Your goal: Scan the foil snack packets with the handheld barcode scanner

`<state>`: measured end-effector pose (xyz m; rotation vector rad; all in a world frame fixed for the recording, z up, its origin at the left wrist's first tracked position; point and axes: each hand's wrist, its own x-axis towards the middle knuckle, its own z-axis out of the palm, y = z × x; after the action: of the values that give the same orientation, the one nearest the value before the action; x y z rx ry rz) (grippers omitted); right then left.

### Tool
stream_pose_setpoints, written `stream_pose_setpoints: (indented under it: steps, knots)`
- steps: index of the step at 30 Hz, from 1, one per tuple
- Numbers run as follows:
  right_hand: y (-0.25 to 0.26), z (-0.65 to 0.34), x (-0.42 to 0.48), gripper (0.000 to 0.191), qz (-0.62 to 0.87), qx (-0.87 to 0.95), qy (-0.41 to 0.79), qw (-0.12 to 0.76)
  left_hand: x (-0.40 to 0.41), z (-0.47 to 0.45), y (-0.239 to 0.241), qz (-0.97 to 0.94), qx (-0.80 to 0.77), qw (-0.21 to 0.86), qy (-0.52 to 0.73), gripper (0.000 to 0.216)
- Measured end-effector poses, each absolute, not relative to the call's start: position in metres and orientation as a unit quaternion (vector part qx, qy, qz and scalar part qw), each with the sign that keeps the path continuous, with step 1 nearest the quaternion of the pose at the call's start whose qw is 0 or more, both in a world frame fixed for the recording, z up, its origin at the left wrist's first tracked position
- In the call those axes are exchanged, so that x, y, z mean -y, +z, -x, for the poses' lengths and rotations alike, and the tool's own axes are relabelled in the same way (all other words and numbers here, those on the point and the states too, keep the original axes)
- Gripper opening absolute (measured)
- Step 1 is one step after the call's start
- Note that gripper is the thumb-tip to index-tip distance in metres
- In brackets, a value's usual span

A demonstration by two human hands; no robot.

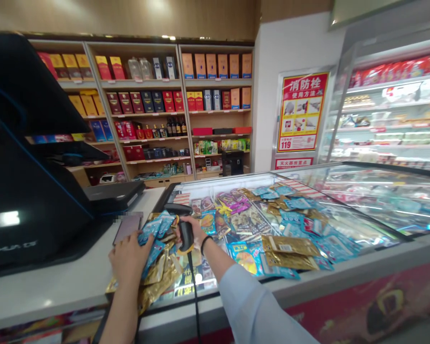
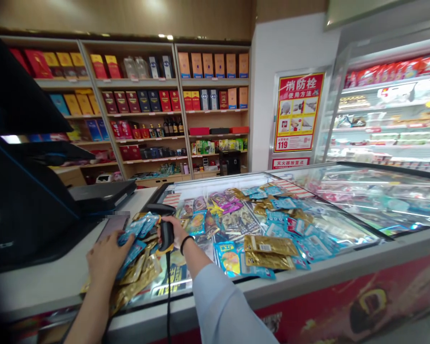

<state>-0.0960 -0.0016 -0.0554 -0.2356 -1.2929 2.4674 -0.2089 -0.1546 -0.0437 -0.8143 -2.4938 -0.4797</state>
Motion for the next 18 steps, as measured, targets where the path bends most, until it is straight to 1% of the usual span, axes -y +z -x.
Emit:
stream_pose_setpoints:
  steps: [2,9,14,18]
  knots:
    - [-0.054,0.096,0.0,0.04,0.084,0.449,0.873,0.169,0.153,0.21,-0.045,0.328,0.899,0.232,-0.177,0.051]
    - [-0.054,0.098,-0.005,0.034,0.089,0.438,0.873,0.196,0.131,0.204,-0.048,0.387,0.88,0.236,-0.14,0.047]
    - [-0.057,0.1,-0.009,0.03,0.087,0.433,0.871,0.217,0.123,0.198,-0.05,0.392,0.863,0.287,-0.14,0.046]
    - [-0.058,0.099,-0.01,0.031,0.081,0.432,0.871,0.221,0.125,0.197,-0.051,0.388,0.854,0.314,-0.15,0.044]
